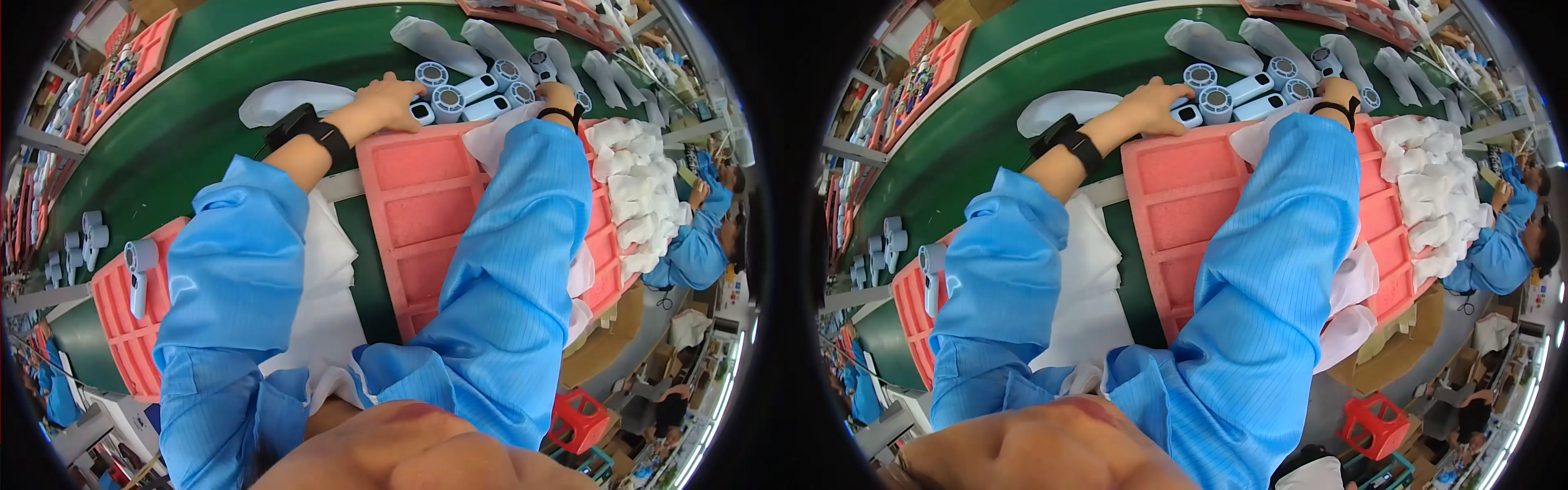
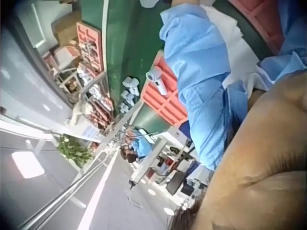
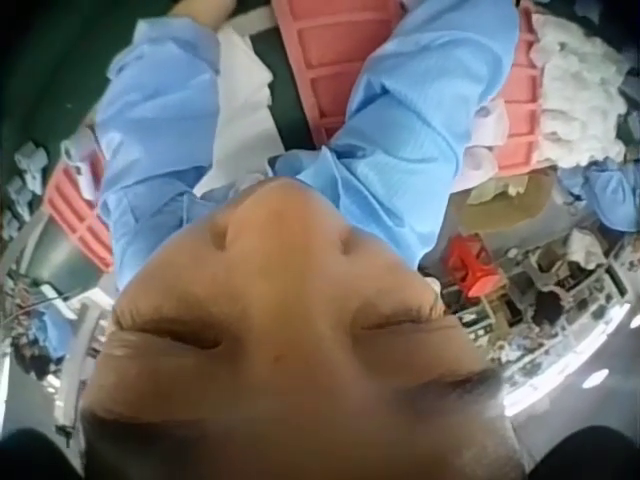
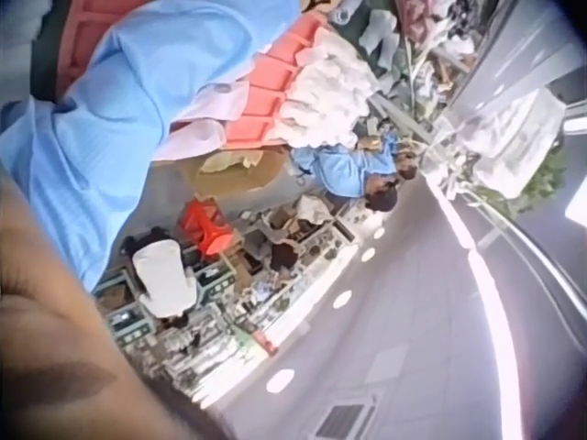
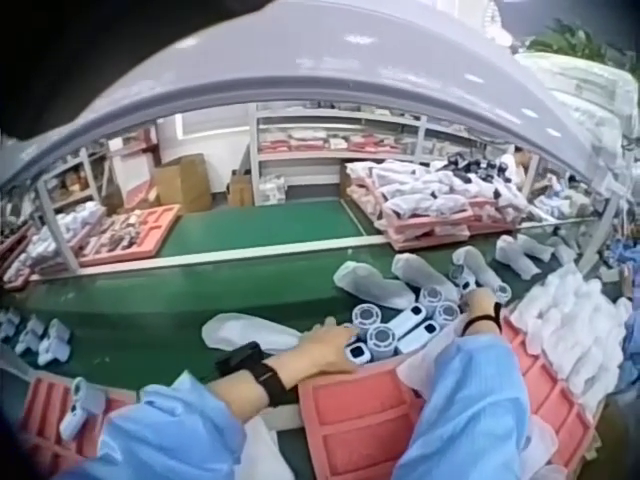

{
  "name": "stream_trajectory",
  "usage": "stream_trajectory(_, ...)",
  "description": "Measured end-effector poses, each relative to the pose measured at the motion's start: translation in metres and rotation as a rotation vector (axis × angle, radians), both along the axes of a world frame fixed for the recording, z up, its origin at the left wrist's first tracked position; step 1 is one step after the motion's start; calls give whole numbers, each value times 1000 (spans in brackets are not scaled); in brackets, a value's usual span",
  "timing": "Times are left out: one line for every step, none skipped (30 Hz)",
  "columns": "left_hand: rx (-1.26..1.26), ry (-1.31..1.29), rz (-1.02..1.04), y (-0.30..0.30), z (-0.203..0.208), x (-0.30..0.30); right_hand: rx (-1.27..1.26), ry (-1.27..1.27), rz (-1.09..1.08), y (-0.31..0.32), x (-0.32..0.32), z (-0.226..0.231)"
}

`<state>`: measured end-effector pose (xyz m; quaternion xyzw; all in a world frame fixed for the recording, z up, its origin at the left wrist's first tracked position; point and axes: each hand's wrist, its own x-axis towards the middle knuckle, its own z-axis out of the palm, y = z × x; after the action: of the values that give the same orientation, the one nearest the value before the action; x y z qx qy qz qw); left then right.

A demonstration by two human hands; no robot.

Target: The person wraps handheld fans in protective bags by hand, occasionally setting a fan aside to pick up a different one. They also pick up a purple fan, press its buttons, and place it back on the conveyor belt before returning to wrapping the blue fans.

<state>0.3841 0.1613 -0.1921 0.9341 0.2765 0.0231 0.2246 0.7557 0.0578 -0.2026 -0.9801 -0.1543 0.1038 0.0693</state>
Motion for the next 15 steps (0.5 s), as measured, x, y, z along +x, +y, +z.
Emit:
stream_trajectory(25,81,4,-1,0,5,44,22,-49,0,-3,-1)
stream_trajectory(53,161,12,-2,2,8,90,43,-94,2,-7,0)
stream_trajectory(82,238,24,-4,5,11,140,61,-135,4,-12,3)
stream_trajectory(80,240,39,-3,6,7,139,63,-120,3,-18,1)
stream_trajectory(106,239,47,-3,9,8,196,-18,67,-8,-14,5)
stream_trajectory(130,244,54,-5,11,6,251,-93,254,-25,-12,4)
stream_trajectory(157,248,66,-7,14,4,308,-170,445,-42,-10,6)
stream_trajectory(189,204,94,-12,12,2,368,-250,655,-47,-16,10)
stream_trajectory(224,190,154,-11,1,-12,757,121,407,-36,-40,2)
stream_trajectory(250,148,172,-11,-10,-29,1079,533,123,-30,-66,-9)
stream_trajectory(275,105,204,-13,-15,-46,800,-108,725,-38,-78,-10)
stream_trajectory(297,40,215,-13,-18,-60,711,-220,840,-37,-84,-1)
stream_trajectory(324,-112,156,-27,5,-45,876,-182,803,-71,-31,39)
stream_trajectory(321,-197,178,-27,10,-63,960,87,638,-57,-45,45)
stream_trajectory(330,-327,164,-39,31,-72,1158,283,363,-54,-36,77)
